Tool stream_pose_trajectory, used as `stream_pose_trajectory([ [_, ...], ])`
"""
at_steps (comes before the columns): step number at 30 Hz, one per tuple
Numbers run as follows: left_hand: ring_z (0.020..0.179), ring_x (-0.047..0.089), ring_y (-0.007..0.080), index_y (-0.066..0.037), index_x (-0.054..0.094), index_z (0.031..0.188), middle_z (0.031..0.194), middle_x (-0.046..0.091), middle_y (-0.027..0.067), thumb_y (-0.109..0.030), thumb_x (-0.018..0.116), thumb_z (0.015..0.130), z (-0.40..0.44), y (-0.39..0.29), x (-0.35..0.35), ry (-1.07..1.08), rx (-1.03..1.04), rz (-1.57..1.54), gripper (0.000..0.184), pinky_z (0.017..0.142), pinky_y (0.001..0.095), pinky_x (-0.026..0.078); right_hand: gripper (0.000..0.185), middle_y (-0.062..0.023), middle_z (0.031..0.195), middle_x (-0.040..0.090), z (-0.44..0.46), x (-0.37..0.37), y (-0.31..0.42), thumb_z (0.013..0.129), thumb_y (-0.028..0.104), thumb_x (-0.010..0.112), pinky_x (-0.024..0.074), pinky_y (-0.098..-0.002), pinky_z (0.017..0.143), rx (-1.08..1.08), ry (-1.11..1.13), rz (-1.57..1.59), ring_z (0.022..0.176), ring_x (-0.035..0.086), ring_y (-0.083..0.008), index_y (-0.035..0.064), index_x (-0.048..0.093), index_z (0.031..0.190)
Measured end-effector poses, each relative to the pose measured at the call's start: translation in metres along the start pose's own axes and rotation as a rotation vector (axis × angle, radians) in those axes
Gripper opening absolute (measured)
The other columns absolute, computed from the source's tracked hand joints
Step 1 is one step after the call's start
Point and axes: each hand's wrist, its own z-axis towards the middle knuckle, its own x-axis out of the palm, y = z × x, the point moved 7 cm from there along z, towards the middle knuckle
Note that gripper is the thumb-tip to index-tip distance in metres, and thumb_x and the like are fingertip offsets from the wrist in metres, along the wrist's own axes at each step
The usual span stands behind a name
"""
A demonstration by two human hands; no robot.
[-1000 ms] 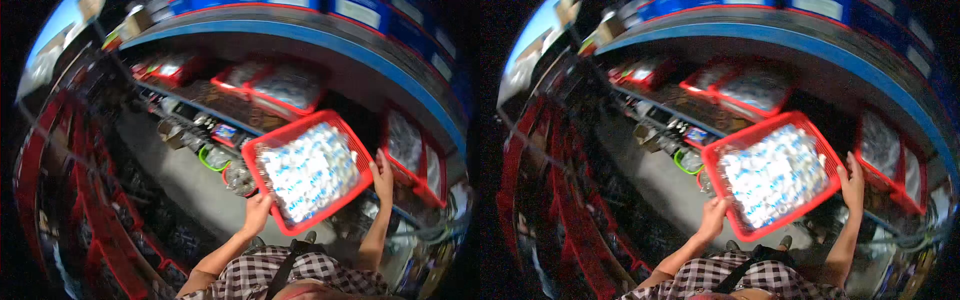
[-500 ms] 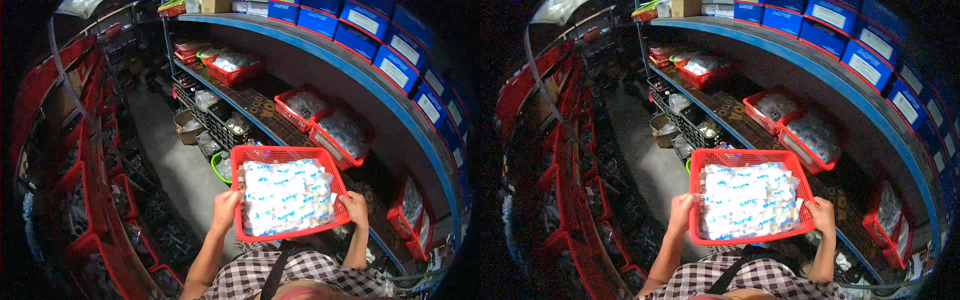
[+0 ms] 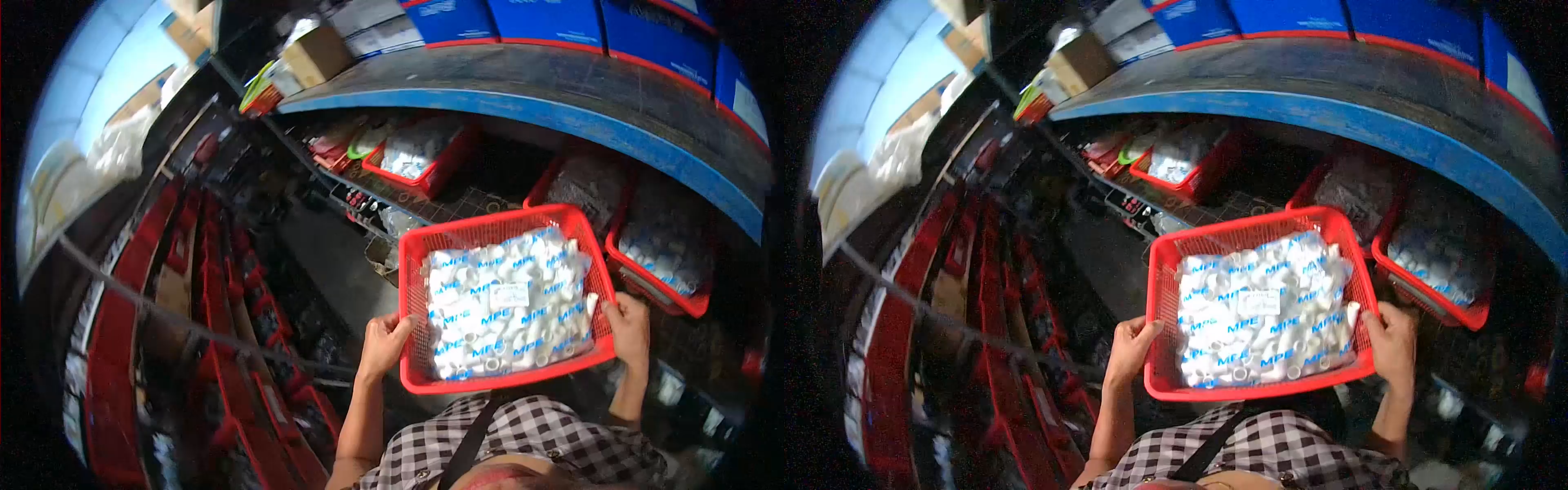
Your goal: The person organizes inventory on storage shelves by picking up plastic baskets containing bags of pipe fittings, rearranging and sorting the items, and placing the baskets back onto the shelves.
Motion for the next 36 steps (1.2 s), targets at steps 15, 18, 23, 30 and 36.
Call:
stream_pose_trajectory([
  [15,0.061,0.053,0.0094,0.007,0.061,0.078,0.065,0.058,0.0015,-0.021,0.056,0.081,0.244,-0.036,0.035,0.614,0.271,0.163,0.029,0.055,0.0288,0.042,0.014,0.0055,0.062,0.046,-0.044,0.052,0.023,0.080,0.008,0.056,0.0332,-0.0214,0.052,0.125,-0.357,0.359,0.058,0.040,-0.0021,0.0034,0.050,0.068],
  [18,0.066,0.058,0.0157,0.007,0.064,0.089,0.069,0.063,0.0123,-0.029,0.059,0.079,0.275,-0.070,0.070,0.741,0.566,0.347,0.038,0.063,0.0344,0.047,0.009,0.0001,0.074,0.057,-0.066,0.083,0.028,0.080,0.012,0.058,0.0428,-0.0223,0.058,0.079,-0.519,0.734,0.064,0.052,-0.0067,0.0048,0.054,0.077],
  [23,0.077,0.065,0.0284,0.002,0.066,0.092,0.082,0.064,0.0233,-0.045,0.061,0.073,0.324,-0.109,0.111,0.915,0.761,0.628,0.051,0.068,0.0372,0.049,0.020,-0.0057,0.078,0.062,-0.094,0.146,0.019,0.078,0.020,0.065,0.0485,-0.0260,0.057,0.107,-0.681,0.931,0.064,0.059,-0.0138,0.0023,0.058,0.081],
  [30,0.064,0.057,0.0289,0.001,0.061,0.083,0.073,0.060,0.0216,-0.027,0.057,0.074,0.345,-0.143,0.209,1.101,1.274,0.873,0.030,0.063,0.0405,0.044,0.021,-0.0101,0.071,0.065,-0.081,0.254,0.044,0.080,0.018,0.061,0.0467,-0.0290,0.061,0.206,-0.349,0.753,0.064,0.060,-0.0176,-0.0029,0.065,0.077],
  [36,0.095,0.057,0.0352,-0.006,0.063,0.100,0.101,0.060,0.0200,-0.019,0.055,0.079,0.346,-0.178,0.176,0.647,1.453,0.245,0.026,0.083,0.0425,0.045,0.017,-0.0060,0.093,0.066,0.003,0.334,0.068,0.086,0.014,0.056,0.0432,-0.0314,0.083,0.079,0.027,0.390,0.091,0.059,-0.0169,0.0039,0.069,0.086],
])
